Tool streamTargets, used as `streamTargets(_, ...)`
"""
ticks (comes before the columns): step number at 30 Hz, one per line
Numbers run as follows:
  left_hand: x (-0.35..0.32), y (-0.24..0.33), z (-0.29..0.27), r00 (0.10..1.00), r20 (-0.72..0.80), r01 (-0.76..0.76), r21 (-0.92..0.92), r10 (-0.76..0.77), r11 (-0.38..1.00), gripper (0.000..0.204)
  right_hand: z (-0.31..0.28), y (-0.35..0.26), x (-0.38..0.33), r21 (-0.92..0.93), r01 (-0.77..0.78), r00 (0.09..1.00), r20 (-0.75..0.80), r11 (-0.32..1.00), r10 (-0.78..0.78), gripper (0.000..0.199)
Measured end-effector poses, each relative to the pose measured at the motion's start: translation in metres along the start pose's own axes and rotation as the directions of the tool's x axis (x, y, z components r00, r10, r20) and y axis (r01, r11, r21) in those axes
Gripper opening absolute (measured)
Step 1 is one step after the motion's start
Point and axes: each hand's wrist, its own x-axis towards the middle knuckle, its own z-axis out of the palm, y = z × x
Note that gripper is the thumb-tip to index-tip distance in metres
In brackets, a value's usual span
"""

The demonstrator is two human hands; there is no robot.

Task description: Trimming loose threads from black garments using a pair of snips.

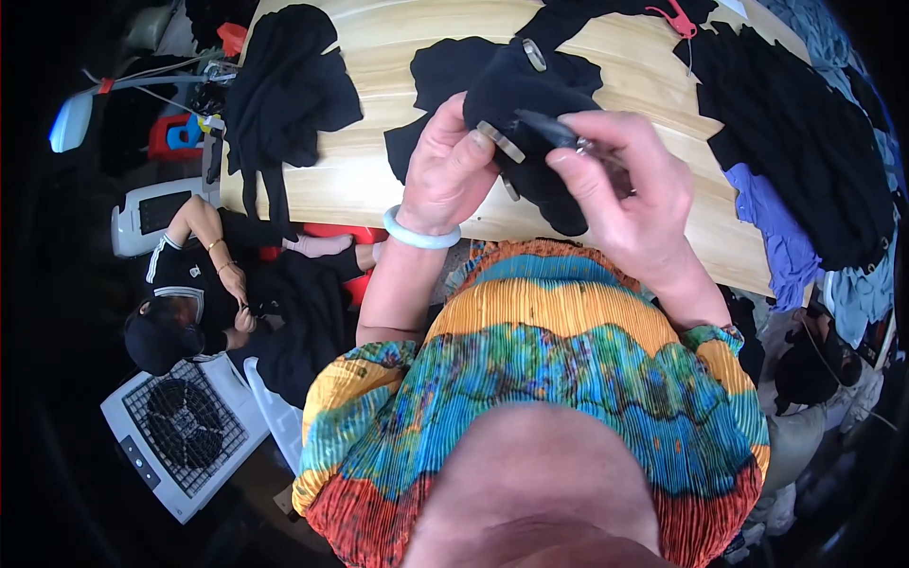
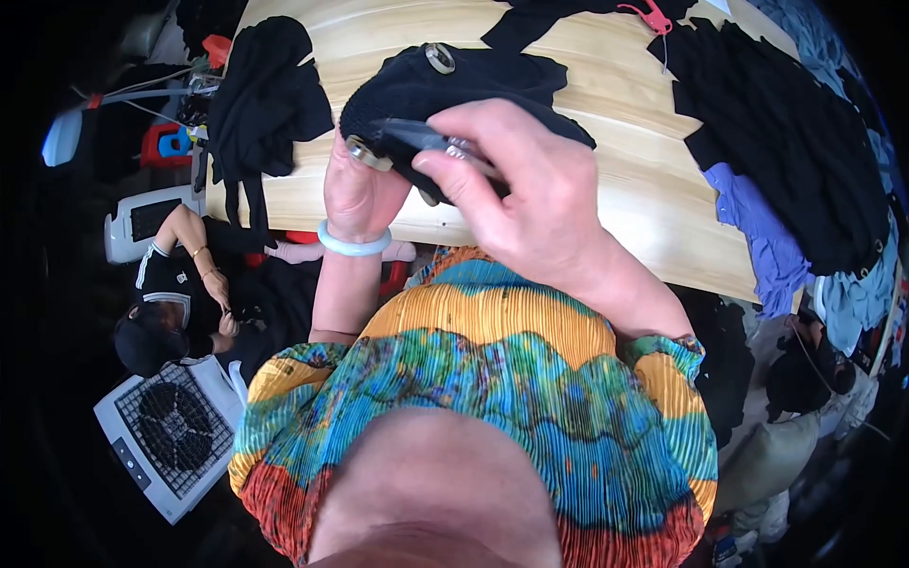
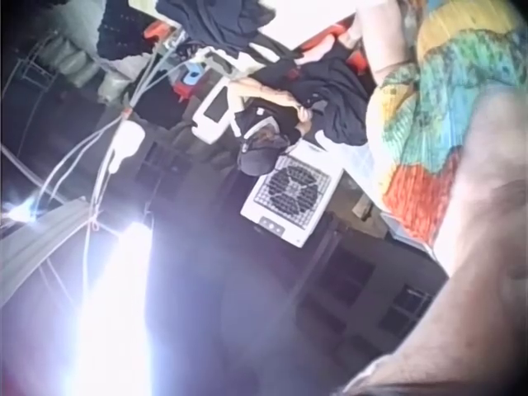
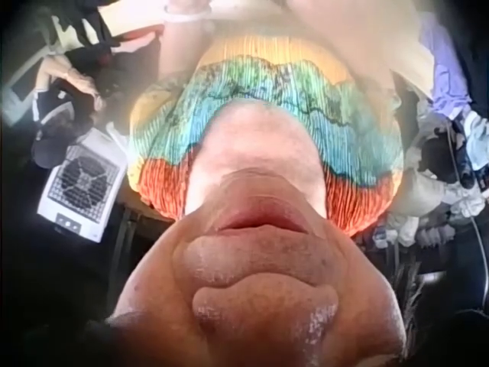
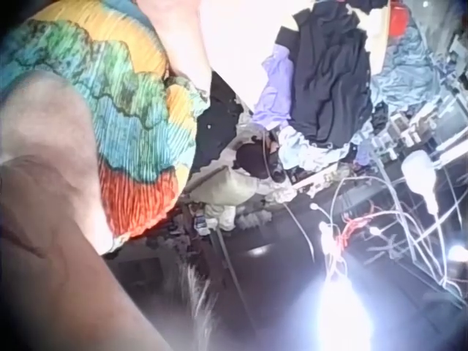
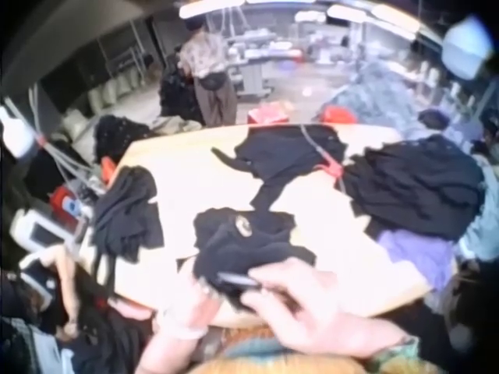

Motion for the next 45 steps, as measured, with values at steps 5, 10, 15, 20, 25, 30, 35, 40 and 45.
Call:
streamTargets(5,0.001,0.003,-0.002,1.0,-0.028,0.012,0.003,-0.012,1.0,0.03,-0.005,0.005,-0.003,0.019,-0.131,0.99,0.048,0.991,0.13,0.022)
streamTargets(10,0.002,0.003,-0.001,0.999,-0.031,-0.018,0.04,0.019,0.999,0.029,-0.002,0.008,-0.004,0.028,-0.099,0.994,0.04,0.995,0.098,0.024)
streamTargets(15,0.005,0.002,0.004,0.996,-0.035,-0.079,0.12,0.084,0.99,0.024,-0.001,0.005,-0.002,0.013,-0.133,0.988,0.077,0.991,0.132,0.023)
streamTargets(20,0.006,0.004,0.002,0.992,-0.033,-0.11,0.188,0.119,0.976,0.023,-0.003,0.005,-0.001,-0.004,-0.15,0.985,0.091,0.989,0.15,0.023)
streamTargets(25,0.003,0.006,-0.003,0.994,0.017,-0.107,0.228,0.106,0.968,0.022,-0.002,0.003,0.0,0.0,-0.121,0.987,0.11,0.993,0.121,0.023)
streamTargets(30,0.004,0.003,-0.003,0.998,-0.015,-0.058,0.153,0.061,0.987,0.024,0.002,0.003,0.002,0.015,-0.114,0.989,0.092,0.993,0.112,0.022)
streamTargets(35,0.005,0.002,-0.003,0.999,-0.011,-0.052,0.085,0.053,0.995,0.026,0.007,0.004,0.005,0.016,-0.073,0.993,0.091,0.997,0.071,0.021)
streamTargets(40,0.004,0.0,-0.006,0.997,-0.066,0.034,-0.01,-0.034,0.999,0.03,0.002,0.006,0.011,0.118,-0.237,0.971,0.032,0.964,0.235,0.017)
streamTargets(45,0.003,0.002,-0.007,0.995,-0.075,0.065,-0.038,-0.068,0.997,0.03,0.003,0.011,0.008,0.1,-0.146,0.989,0.016,0.984,0.146,0.019)
